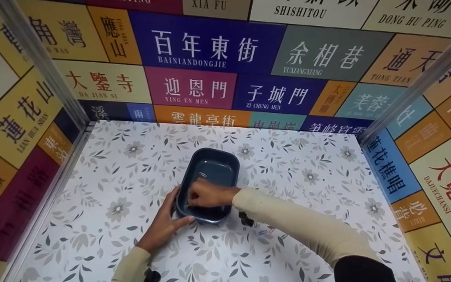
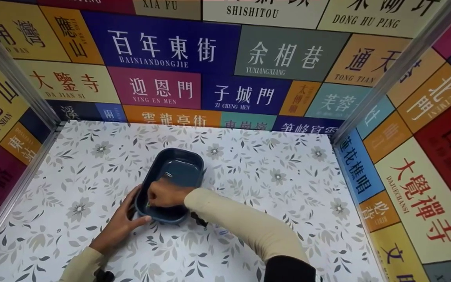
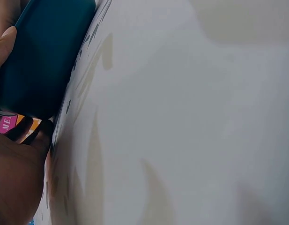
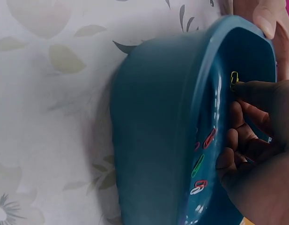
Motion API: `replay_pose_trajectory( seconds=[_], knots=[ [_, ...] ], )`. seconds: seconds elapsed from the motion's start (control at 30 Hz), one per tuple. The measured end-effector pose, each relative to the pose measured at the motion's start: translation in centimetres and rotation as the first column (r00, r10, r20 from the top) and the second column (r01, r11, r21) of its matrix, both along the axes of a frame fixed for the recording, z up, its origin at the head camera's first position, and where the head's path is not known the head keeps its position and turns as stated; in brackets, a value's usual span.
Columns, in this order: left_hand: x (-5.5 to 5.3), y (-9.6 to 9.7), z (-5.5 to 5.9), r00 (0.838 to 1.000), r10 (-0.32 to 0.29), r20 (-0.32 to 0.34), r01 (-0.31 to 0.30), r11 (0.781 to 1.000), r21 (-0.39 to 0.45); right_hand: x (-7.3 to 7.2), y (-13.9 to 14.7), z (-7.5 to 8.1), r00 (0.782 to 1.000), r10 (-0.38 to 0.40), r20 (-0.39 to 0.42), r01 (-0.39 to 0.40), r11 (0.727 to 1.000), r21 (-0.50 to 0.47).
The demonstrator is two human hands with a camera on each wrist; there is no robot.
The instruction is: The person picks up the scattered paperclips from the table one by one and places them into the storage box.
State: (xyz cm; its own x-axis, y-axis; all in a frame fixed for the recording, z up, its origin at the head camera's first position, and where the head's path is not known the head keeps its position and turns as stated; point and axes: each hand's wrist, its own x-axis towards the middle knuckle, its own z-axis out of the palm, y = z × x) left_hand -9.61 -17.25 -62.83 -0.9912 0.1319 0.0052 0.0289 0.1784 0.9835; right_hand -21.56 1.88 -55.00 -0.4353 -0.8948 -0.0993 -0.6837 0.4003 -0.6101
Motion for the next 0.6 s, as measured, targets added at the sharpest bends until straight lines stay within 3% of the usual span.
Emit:
replay_pose_trajectory(
  seconds=[0.3, 0.6],
  knots=[
    [0.0, -0.1, -0.2, 1.000, 0.004, 0.004, -0.004, 1.000, -0.010, -0.2, 0.0, 0.2, 1.000, -0.014, 0.020, 0.014, 1.000, -0.007],
    [0.0, 0.0, -0.1, 0.999, 0.010, 0.043, -0.009, 1.000, -0.013, -0.4, 1.5, 1.5, 0.994, -0.003, -0.110, -0.004, 0.998, -0.057]
  ],
)
